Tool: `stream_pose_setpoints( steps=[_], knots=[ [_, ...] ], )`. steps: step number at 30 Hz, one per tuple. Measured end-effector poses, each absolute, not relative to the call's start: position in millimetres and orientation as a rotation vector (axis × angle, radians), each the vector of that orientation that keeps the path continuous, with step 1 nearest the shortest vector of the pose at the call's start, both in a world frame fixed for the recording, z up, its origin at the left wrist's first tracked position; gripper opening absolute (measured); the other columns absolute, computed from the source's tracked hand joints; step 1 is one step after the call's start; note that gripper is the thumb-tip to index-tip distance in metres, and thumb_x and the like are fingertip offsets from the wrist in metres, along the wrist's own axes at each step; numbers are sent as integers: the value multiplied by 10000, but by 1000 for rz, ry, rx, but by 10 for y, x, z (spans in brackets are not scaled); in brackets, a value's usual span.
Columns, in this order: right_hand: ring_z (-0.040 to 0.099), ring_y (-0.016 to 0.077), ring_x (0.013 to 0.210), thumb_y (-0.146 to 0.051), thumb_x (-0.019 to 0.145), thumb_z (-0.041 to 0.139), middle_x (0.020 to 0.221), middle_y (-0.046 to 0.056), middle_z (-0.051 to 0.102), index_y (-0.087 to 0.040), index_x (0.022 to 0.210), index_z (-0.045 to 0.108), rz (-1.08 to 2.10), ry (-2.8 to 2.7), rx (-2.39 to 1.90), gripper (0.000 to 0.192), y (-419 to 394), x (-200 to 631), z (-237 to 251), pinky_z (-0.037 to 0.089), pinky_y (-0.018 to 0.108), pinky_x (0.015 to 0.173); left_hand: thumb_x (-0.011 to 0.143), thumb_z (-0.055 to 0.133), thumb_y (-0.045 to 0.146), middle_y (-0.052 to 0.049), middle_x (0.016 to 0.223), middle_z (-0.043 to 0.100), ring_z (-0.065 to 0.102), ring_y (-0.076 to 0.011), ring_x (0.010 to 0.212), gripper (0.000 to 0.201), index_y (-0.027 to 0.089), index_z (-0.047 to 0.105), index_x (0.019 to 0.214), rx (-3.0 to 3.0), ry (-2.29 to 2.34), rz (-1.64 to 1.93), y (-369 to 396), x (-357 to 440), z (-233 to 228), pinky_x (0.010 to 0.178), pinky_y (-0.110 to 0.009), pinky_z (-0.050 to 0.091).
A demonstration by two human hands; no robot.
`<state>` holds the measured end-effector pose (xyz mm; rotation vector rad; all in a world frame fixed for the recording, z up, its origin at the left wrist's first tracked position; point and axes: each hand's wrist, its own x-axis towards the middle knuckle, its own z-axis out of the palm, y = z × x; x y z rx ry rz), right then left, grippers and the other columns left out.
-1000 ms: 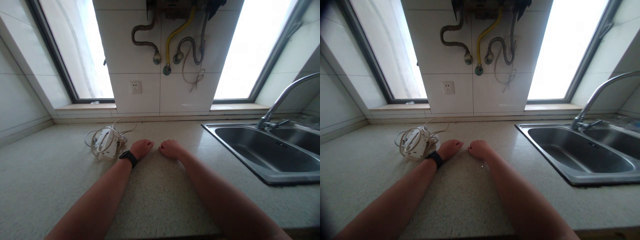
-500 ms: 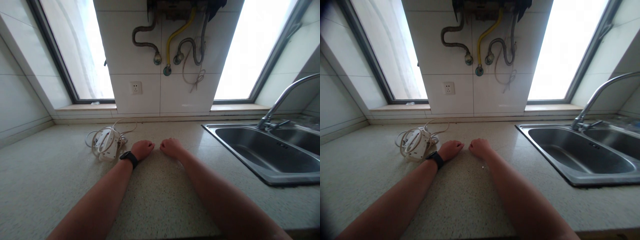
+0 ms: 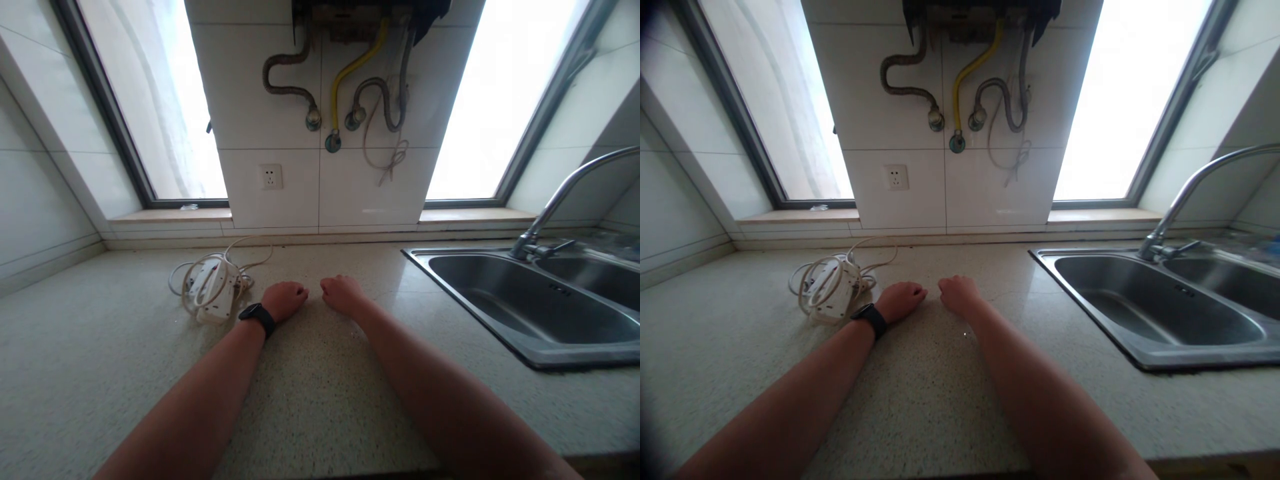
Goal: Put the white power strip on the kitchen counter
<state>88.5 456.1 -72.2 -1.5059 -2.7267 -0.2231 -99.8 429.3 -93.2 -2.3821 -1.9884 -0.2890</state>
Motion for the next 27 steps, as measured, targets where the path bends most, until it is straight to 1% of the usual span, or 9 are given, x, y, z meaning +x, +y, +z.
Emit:
stream_pose_setpoints(
  steps=[3,7,12,18,23,27],
  knots=[
    [656,250,945,-226,899,436,1032,139,703,-194,1036,674,-217,-2707,-1511,276,4556,883,-708,455,336,776,935,290,523,-108,921,720,658,-241,842,522,225,717,901,-2373,-1987,-292,4293,-995,-929,698,-321,437],
    [651,245,952,-272,940,392,1021,124,703,-202,1064,651,-282,-2583,-1508,295,4536,869,-686,451,337,787,939,276,499,-115,920,720,660,-240,831,525,219,718,887,-2368,-2003,-266,4304,-991,-932,690,-323,438],
    [664,255,930,-221,902,433,1025,135,703,-195,1034,665,-212,-2683,-1556,268,4522,868,-699,468,338,752,932,296,517,-111,943,720,659,-236,872,516,222,717,895,-2359,-2020,-263,4299,-978,-926,715,-314,443],
    [661,270,957,-217,898,435,1038,154,698,-185,1051,671,-188,-2666,-1602,284,4547,881,-718,479,354,767,930,296,525,-116,928,719,663,-243,867,525,210,714,892,-2366,-2024,-275,4264,-966,-889,702,-318,439],
    [656,269,981,-216,898,443,1058,153,691,-187,1070,659,-176,-2696,-1582,278,4553,874,-747,479,361,787,931,306,523,-120,935,718,662,-249,882,516,211,715,890,-2360,-2033,-267,4259,-966,-884,723,-326,444],
    [646,272,1010,-222,891,445,1085,158,683,-174,1072,659,-107,-2691,-1618,285,4574,871,-778,478,363,798,935,299,517,-120,944,719,660,-244,885,518,218,719,896,-2370,-2017,-267,4268,-969,-904,748,-328,449]
  ],
)
